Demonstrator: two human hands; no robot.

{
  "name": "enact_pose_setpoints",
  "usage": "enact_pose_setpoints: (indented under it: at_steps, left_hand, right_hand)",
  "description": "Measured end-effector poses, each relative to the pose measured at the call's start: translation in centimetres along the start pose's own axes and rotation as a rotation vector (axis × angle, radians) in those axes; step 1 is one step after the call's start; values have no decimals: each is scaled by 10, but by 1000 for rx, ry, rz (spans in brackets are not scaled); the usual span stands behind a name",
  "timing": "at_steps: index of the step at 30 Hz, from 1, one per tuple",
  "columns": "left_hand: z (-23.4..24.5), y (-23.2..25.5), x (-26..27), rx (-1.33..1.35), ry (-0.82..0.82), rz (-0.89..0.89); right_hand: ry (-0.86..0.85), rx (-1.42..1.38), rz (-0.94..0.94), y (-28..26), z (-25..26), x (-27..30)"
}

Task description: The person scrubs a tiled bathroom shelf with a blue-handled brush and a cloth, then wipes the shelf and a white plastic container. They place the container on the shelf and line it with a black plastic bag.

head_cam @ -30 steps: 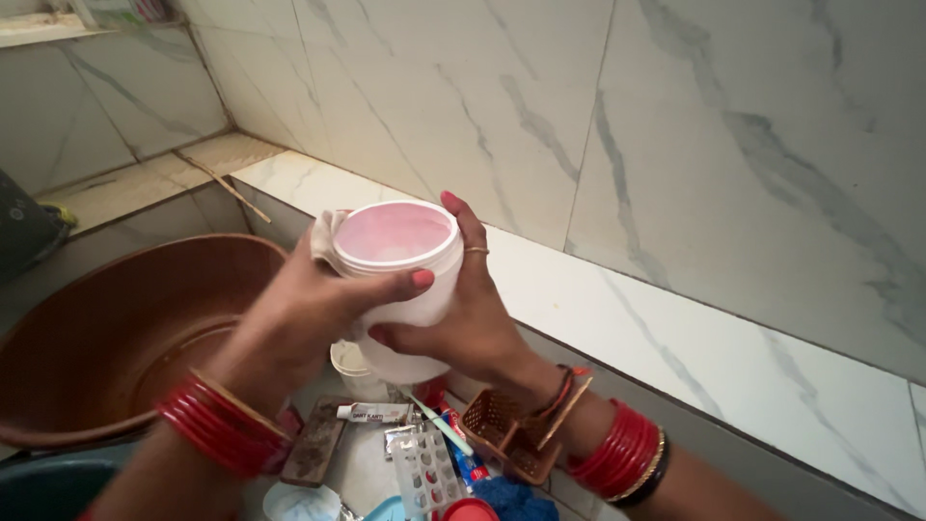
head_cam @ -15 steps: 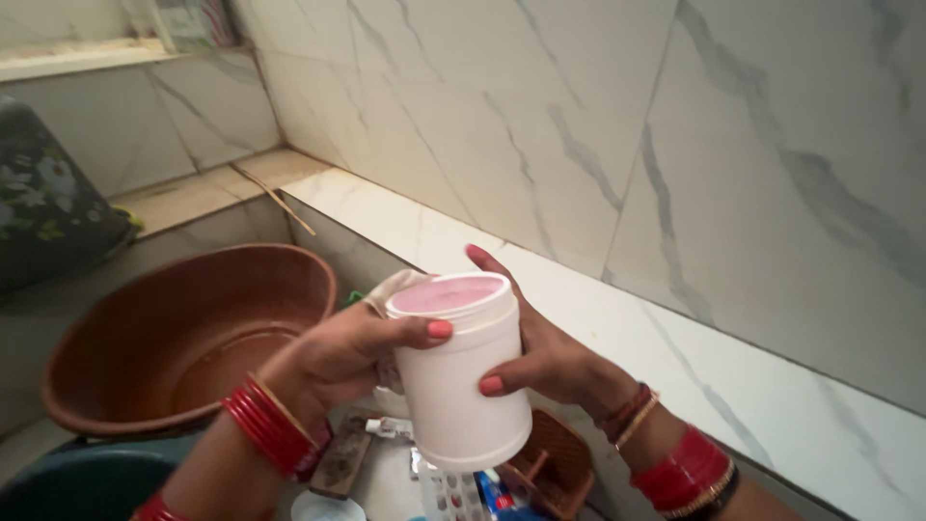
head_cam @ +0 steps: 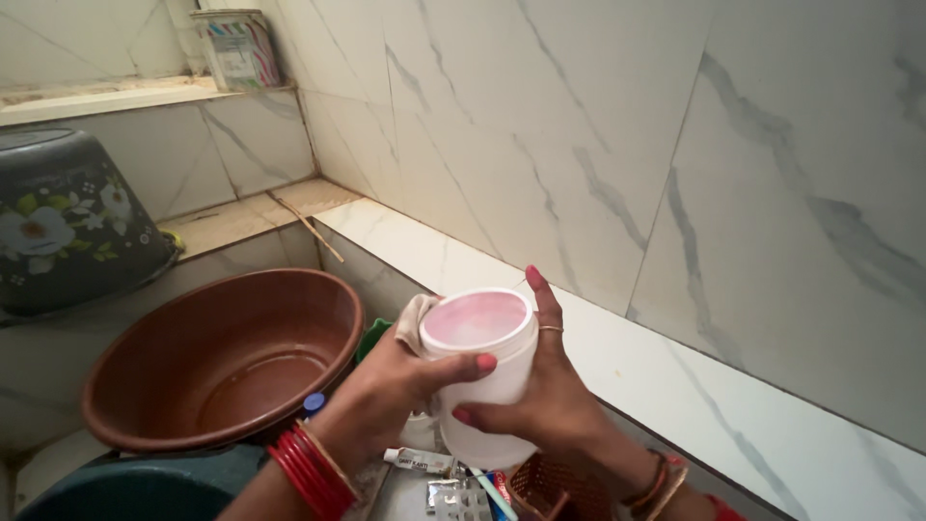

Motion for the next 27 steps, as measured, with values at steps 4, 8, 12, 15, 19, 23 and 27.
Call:
enact_pose_setpoints:
  at_steps: [4, 8, 12, 15, 19, 23, 27]
  left_hand:
    - [0, -18, -5, -38, -134, 110]
    - [-9, -32, -2, 2, -347, 170]
    - [-19, -31, 5, 165, -636, 185]
    - [4, -33, -8, 239, -518, 208]
    - [35, -28, -14, 358, -449, 170]
    - [55, -40, -16, 276, -360, 297]
    - [81, -47, -16, 51, -59, 434]
  right_hand:
    - [-133, 24, -73, 10, 1, 9]
    - [-261, -322, -63, 14, -6, 18]
    - [-354, -597, 63, 9, 1, 19]
    - [-326, -760, 63, 17, 6, 19]
    - [-294, -795, 83, 24, 16, 10]
    - [-192, -738, 48, 38, 32, 4]
    - [-87, -656, -2, 51, 41, -2]
Point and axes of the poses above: each hand's wrist, its own x-axis away from the middle knuckle, its own z-axis out of the back of the hand, y = z × x, the point moved 10 cm from there along -x, towards the middle knuckle, and after that the axes turned 15 degrees about z, right-handed, at the moved point
